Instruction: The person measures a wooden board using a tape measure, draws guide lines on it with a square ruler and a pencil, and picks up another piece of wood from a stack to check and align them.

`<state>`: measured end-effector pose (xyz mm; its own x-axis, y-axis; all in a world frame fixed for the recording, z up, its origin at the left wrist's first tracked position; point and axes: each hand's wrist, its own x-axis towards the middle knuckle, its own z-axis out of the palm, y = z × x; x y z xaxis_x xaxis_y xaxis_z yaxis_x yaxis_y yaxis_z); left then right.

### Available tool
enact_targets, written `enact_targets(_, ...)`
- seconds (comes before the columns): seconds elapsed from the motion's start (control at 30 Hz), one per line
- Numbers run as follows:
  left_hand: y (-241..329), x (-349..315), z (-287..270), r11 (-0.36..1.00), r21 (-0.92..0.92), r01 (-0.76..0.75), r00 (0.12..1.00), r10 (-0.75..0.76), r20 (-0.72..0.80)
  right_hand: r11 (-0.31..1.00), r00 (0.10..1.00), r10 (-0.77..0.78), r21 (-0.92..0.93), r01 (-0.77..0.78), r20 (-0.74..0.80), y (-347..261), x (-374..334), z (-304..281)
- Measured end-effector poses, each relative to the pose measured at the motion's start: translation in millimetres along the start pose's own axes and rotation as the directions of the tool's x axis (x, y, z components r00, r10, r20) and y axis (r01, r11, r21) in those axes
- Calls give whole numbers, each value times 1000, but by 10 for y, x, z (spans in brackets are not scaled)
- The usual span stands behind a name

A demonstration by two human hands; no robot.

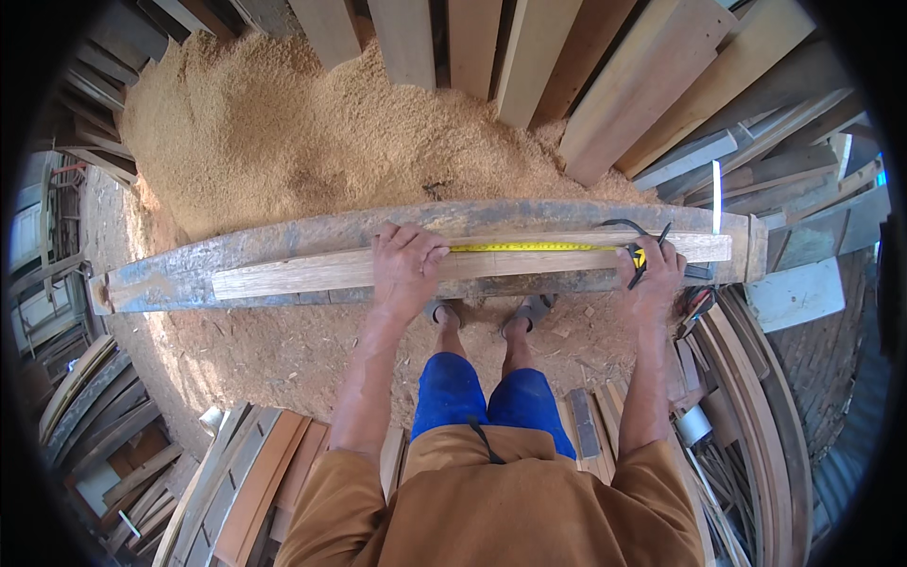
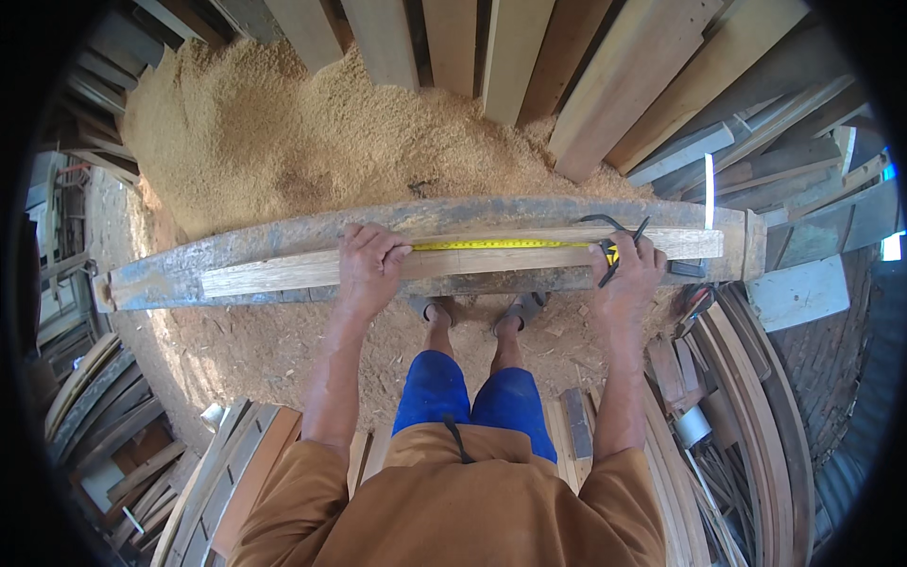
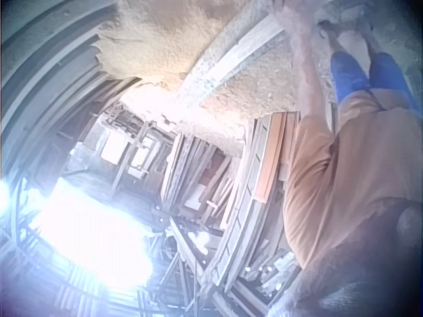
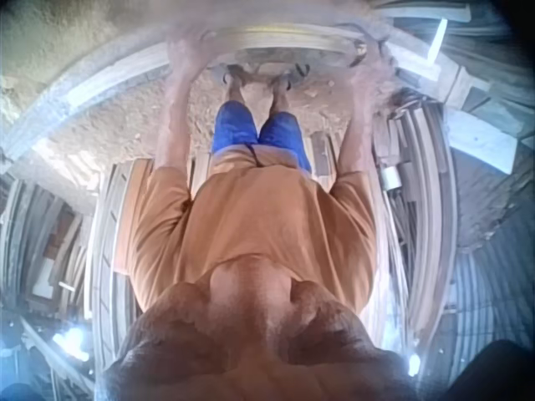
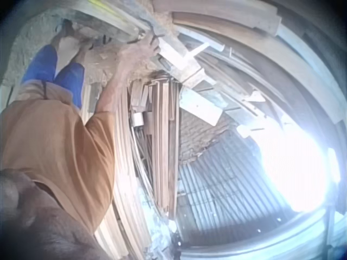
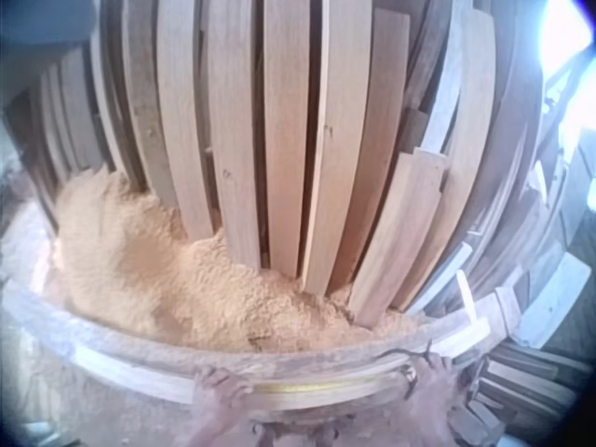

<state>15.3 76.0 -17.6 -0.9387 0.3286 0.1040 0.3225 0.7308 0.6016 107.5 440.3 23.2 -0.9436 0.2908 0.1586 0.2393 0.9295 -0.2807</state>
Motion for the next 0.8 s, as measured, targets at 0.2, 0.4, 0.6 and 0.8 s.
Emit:
enact_targets(0.2,243,35,196,998,-28,57,998,-57,-4,1000,1000,-13,-24,12,-20,269,12,-21)
enact_targets(0.4,281,41,247,998,-28,62,998,-63,-24,999,999,-32,-27,31,-7,376,20,-6)
enact_targets(0.6,282,43,258,998,-37,53,998,-54,-18,1000,1000,-26,-17,26,-8,364,43,-34)
enact_targets(0.8,336,56,287,998,-44,42,999,-43,-17,998,1000,-25,-52,24,-14,423,56,-28)
